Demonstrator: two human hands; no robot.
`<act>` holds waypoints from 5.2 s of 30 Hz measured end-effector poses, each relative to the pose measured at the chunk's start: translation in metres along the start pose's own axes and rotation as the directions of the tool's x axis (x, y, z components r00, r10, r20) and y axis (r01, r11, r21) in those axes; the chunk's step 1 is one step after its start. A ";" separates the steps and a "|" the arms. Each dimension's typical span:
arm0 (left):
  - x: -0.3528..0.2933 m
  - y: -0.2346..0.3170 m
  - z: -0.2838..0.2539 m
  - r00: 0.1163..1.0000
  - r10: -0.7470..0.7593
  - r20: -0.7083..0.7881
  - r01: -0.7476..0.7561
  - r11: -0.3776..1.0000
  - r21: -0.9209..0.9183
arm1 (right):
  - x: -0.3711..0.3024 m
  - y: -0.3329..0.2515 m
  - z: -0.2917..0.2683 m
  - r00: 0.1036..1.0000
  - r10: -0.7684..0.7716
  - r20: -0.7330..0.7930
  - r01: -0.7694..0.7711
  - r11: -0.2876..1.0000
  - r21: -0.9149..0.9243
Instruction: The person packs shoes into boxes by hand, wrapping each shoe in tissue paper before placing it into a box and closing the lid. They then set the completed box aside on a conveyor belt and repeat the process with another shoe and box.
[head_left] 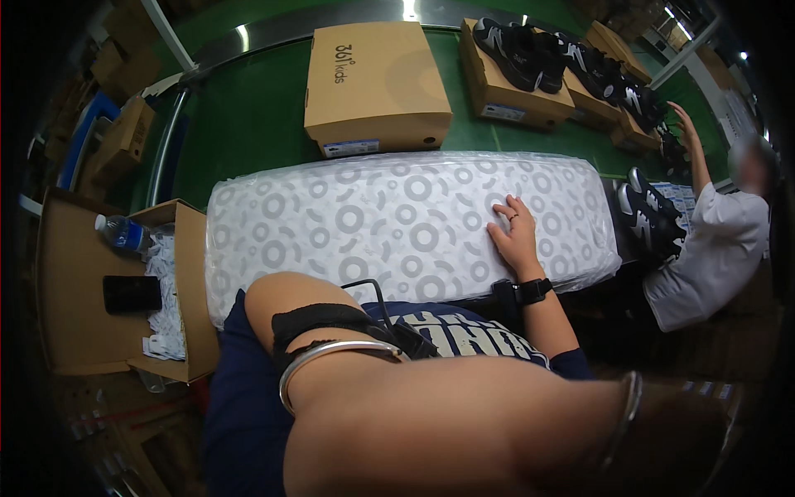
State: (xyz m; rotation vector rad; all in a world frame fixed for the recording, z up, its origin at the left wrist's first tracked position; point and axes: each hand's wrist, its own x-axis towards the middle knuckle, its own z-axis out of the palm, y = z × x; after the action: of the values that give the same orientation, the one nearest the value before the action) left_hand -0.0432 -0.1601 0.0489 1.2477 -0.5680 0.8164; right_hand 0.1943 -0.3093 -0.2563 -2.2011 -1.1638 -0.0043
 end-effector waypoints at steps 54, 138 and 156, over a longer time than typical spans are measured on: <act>0.001 -0.001 -0.057 0.864 -0.339 0.371 0.265 0.935 0.237 | 0.223 0.013 0.046 0.582 0.784 0.214 -0.374 0.024 0.927; -0.042 -0.127 -0.046 0.917 -0.384 0.110 0.038 0.359 0.933 | 0.124 -0.052 -0.098 0.877 0.091 0.473 -0.475 0.324 0.818; -0.094 -0.216 -0.078 0.613 -0.783 -0.106 0.020 -0.119 0.993 | 0.192 -0.056 -0.086 0.896 -0.324 -0.303 0.357 0.932 0.059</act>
State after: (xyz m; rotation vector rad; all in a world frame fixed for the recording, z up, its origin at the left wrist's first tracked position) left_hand 0.0681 -0.1288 -0.1702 2.9431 0.2387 -0.0096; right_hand 0.2940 -0.1909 -0.1030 -1.7978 -1.3281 -0.3862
